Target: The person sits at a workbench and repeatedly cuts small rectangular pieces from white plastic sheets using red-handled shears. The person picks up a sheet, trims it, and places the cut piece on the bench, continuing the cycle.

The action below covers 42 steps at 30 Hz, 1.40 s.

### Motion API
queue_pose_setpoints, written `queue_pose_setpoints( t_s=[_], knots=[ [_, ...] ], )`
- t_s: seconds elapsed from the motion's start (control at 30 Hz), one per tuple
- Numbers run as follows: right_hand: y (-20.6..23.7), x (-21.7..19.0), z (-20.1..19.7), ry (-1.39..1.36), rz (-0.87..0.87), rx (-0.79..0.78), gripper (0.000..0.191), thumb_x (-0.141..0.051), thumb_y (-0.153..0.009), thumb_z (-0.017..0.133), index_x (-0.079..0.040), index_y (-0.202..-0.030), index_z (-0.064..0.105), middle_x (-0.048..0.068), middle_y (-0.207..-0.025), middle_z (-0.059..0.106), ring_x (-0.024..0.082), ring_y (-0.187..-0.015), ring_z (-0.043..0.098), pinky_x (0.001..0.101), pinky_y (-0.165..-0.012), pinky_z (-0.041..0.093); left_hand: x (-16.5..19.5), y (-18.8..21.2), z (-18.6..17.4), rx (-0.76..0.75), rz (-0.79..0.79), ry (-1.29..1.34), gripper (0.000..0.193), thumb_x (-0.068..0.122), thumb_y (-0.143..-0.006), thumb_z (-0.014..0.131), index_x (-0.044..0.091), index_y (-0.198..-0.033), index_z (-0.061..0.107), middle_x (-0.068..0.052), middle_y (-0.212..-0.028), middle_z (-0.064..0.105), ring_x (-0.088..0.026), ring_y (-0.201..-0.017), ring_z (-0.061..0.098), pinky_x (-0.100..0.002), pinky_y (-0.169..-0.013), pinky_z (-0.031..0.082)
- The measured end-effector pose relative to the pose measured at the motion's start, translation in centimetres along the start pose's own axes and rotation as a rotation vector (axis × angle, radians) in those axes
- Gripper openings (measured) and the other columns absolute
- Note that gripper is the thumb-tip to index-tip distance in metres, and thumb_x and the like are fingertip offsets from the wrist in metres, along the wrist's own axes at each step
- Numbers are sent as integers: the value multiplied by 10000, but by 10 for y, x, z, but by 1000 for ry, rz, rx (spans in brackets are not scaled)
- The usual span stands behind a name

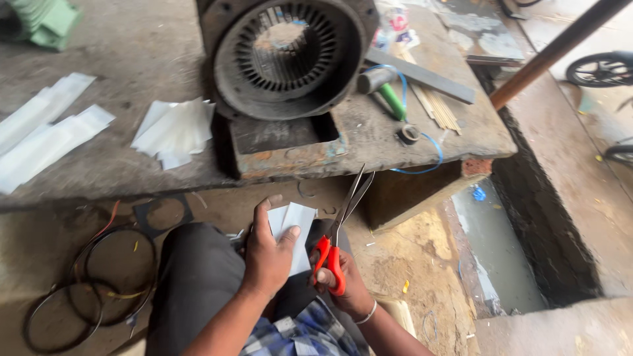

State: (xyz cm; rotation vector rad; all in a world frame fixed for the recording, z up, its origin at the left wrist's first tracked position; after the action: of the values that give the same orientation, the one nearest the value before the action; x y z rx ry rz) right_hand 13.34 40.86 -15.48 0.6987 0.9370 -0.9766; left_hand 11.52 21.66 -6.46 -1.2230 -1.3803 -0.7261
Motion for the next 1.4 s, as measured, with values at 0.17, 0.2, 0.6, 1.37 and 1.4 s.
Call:
queue_pose_setpoints(
  t_s=[0.17,0.2,0.6,1.37,1.4],
  knots=[
    [-6,-16,6,-70,30,155,478,-197,-775,895,-1,-1105,610,65,-752,656,125,-561,588,231,-459,429,-4,11,32,-29,-93,161,655,73,-886,655,87,-1468,355,-177,-1266,627,-258,-1062,688,-377,-899,545],
    [-7,-17,7,-60,28,198,466,-180,-753,881,-13,-1103,623,38,-764,660,107,-550,575,227,-446,427,-8,14,38,-62,-60,204,630,65,-902,626,70,-1472,358,-167,-1267,629,-251,-1075,684,-377,-913,543],
    [-8,-13,-6,62,-49,340,392,-174,-738,875,-5,-1025,668,56,-746,674,122,-569,620,227,-464,459,-24,10,57,-407,-374,722,383,83,-1007,421,34,-1377,505,-141,-1161,663,-169,-979,670,-304,-848,568],
    [-8,-11,-12,120,-202,315,579,-279,-670,958,29,-1070,674,25,-745,658,72,-555,579,208,-457,447,-2,7,54,-215,-681,1164,303,199,-1065,389,108,-1339,479,-97,-970,579,-221,-832,612,-373,-607,540],
    [-9,-11,-12,126,-205,309,593,-285,-665,962,30,-1078,676,16,-747,650,67,-556,575,206,-458,447,-1,8,54,-230,-679,1158,275,204,-1068,384,99,-1306,474,-96,-975,581,-218,-837,611,-367,-580,529]
  ],
)
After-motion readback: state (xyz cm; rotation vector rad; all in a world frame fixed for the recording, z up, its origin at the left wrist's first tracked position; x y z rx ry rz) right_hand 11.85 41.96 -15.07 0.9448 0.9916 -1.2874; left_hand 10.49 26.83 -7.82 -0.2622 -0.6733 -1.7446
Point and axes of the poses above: each hand's wrist, its own y-axis away from the middle knuckle, its own z-axis out of the palm, x = y × z, the point moved 2 cm from there along -y, towards the middle knuckle
